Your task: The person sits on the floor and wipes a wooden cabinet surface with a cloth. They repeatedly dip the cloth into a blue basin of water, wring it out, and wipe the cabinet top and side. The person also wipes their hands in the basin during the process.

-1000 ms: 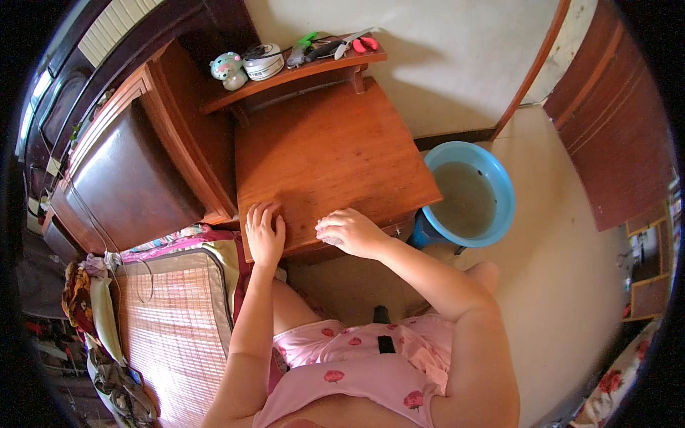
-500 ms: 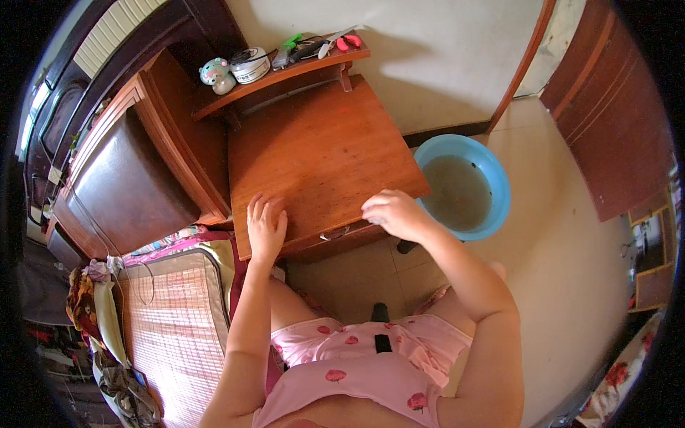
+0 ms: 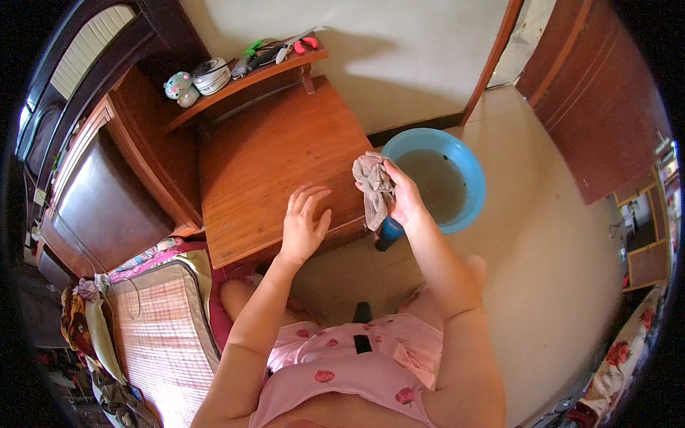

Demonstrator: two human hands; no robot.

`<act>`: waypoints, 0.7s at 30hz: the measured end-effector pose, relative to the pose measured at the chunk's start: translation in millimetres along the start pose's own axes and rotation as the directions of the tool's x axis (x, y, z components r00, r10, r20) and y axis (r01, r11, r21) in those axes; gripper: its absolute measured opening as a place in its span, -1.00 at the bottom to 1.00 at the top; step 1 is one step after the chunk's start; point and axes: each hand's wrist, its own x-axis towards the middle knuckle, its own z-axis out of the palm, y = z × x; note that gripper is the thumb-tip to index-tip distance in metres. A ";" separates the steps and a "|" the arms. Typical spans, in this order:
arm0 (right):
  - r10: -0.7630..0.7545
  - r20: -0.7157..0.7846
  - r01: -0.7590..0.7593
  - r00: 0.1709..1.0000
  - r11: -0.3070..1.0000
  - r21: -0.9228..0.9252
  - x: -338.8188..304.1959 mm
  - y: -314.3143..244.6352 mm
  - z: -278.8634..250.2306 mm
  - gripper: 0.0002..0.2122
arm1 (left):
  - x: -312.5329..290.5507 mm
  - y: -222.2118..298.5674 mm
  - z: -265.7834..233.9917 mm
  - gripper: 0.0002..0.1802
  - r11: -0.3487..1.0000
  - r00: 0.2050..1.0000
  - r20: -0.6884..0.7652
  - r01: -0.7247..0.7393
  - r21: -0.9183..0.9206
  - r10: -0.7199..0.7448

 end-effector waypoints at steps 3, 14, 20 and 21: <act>-0.005 -0.023 0.005 1.000 1.000 0.019 -1.8 -7.7 -0.3 -0.61 | 6.7 12.9 17.4 -0.60 0.997 0.999 0.019 -0.028 -0.075 0.029; -0.134 -0.062 0.133 0.989 0.991 -0.023 8.0 -63.6 -67.0 -0.60 | 29.6 74.2 140.2 -0.65 0.783 0.962 0.173 0.273 -0.558 -0.212; -0.303 -0.020 0.291 0.953 0.928 -0.233 0.6 -83.3 -109.6 -0.62 | 69.6 81.8 201.5 -0.75 0.527 0.884 0.172 0.404 -0.747 -0.434; -0.326 -0.029 0.306 0.945 0.912 -0.273 -1.1 -84.6 -114.3 -0.63 | 72.7 83.0 209.3 -0.75 0.489 0.878 0.188 0.410 -0.770 -0.440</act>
